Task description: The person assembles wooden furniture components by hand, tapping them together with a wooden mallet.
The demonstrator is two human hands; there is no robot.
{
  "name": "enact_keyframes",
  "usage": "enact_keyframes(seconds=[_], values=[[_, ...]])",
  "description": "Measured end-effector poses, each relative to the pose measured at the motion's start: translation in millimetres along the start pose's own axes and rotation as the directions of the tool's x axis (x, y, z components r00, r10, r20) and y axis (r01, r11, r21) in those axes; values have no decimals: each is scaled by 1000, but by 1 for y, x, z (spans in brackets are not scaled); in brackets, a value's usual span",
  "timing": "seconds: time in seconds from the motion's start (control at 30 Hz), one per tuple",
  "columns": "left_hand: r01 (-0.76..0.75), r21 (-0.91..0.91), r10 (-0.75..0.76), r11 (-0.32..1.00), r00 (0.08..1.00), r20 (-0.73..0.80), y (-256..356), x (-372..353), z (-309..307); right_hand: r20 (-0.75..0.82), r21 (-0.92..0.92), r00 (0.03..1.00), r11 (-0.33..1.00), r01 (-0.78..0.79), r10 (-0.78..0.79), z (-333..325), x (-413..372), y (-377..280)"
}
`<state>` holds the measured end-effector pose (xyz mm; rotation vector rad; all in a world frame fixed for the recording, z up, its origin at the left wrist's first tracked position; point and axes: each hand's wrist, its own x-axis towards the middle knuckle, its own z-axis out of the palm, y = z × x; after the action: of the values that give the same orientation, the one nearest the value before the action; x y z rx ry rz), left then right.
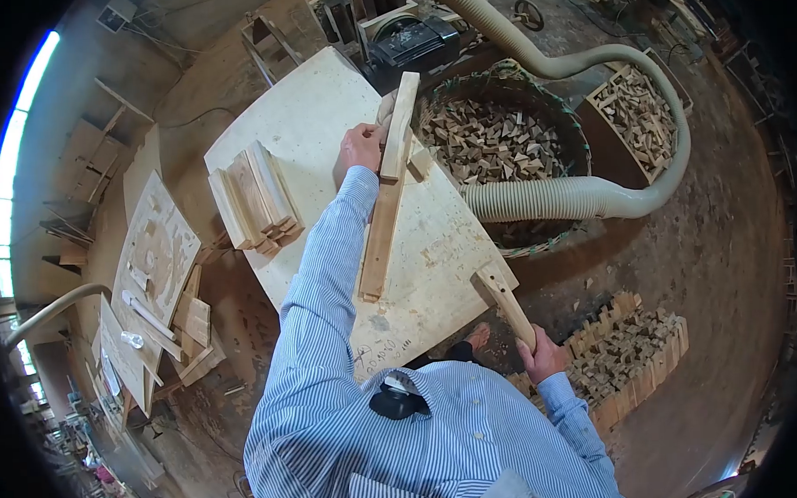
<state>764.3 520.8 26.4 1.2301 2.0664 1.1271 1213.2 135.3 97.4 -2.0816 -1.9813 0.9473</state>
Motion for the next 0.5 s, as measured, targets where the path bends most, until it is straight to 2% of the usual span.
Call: enact_keyframes(seconds=[0.1,0.17,0.27,0.4,0.5], values=[[-5,15,5,1000,1000,-17,6,-1,-2,-11,27,1000,999,29,-29,2,3,2],[-31,131,42,991,996,-79,13,-4,-2,-13,28,999,999,32,-31,3,3,3],[37,71,-35,997,999,-40,27,-7,-8,0,31,1000,999,26,-26,7,5,7],[46,75,-43,996,998,-39,37,-13,-13,-41,68,996,995,79,-76,16,6,14],[-2,83,8,997,998,-70,35,-12,-11,-76,75,991,990,120,-114,25,10,21]])
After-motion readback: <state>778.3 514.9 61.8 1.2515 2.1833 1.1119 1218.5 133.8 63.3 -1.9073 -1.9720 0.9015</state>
